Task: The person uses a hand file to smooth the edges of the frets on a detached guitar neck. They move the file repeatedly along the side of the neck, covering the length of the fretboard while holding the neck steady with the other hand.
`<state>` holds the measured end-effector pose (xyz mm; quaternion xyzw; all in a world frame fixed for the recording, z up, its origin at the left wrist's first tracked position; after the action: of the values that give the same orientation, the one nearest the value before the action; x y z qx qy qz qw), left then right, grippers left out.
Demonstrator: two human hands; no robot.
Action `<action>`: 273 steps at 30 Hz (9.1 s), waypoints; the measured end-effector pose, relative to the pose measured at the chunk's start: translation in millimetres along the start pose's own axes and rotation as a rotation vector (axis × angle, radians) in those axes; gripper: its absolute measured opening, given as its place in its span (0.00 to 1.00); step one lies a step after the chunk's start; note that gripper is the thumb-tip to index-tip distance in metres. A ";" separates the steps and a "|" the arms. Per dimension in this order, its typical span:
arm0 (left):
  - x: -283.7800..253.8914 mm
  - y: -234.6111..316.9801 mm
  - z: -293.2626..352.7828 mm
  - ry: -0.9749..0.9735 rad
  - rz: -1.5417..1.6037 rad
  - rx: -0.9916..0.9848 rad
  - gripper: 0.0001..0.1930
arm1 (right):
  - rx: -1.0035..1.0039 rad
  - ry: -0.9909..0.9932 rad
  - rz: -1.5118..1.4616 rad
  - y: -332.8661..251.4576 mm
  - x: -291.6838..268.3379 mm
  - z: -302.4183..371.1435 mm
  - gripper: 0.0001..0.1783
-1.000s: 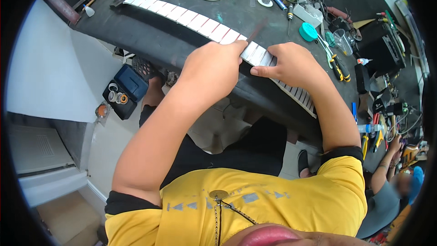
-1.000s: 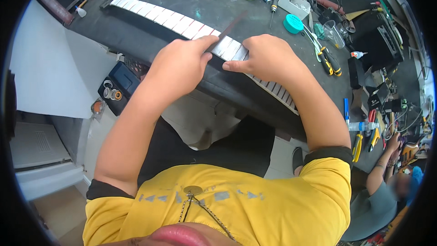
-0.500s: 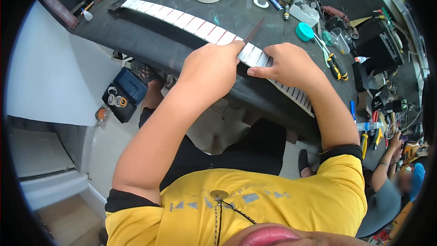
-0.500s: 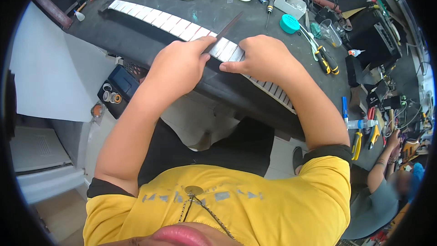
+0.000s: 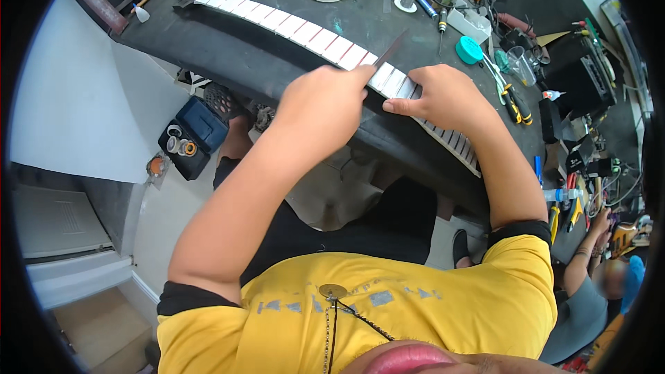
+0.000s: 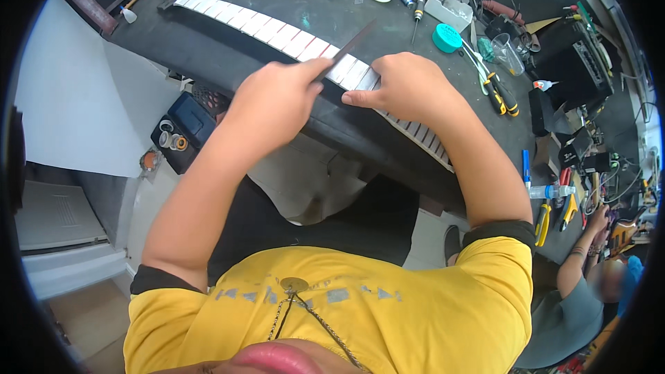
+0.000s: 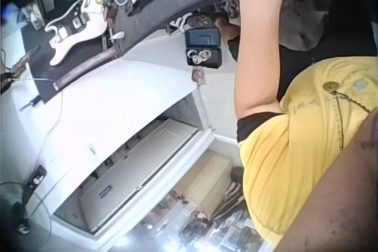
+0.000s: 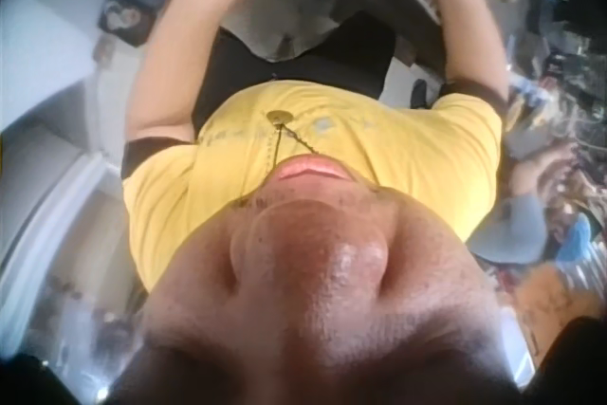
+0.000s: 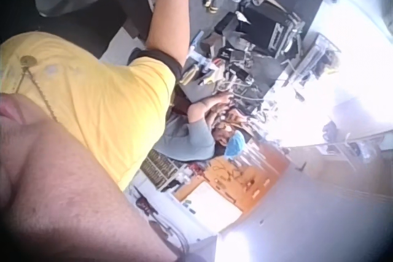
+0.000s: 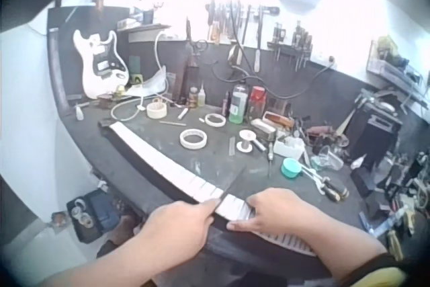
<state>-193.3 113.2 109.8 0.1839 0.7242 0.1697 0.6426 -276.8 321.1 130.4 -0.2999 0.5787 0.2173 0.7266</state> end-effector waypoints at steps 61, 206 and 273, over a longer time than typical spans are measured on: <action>13.8 9.5 -32.1 0.063 -0.041 0.073 0.20 | 0.027 -0.020 -0.038 0.6 -2.0 0.5 0.44; -4.7 32.4 -29.5 -0.125 -0.234 -0.036 0.27 | -0.014 -0.114 0.067 24.4 6.2 16.8 0.33; -6.2 -12.9 63.6 -0.114 0.076 -0.016 0.30 | 0.086 -0.107 0.124 27.3 8.4 16.5 0.28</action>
<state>-130.1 99.5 101.6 0.2154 0.6775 0.1888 0.6775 -281.2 352.0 119.7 -0.2200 0.5655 0.2527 0.7536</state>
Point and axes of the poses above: each hand's wrist, its own z-axis away from the middle knuckle, its own x-axis out of the palm, y = z × x, the point moved 4 cm from there along -z, towards the middle knuckle, and after that the axes turned 13 degrees about -x, right-handed, at the moved point
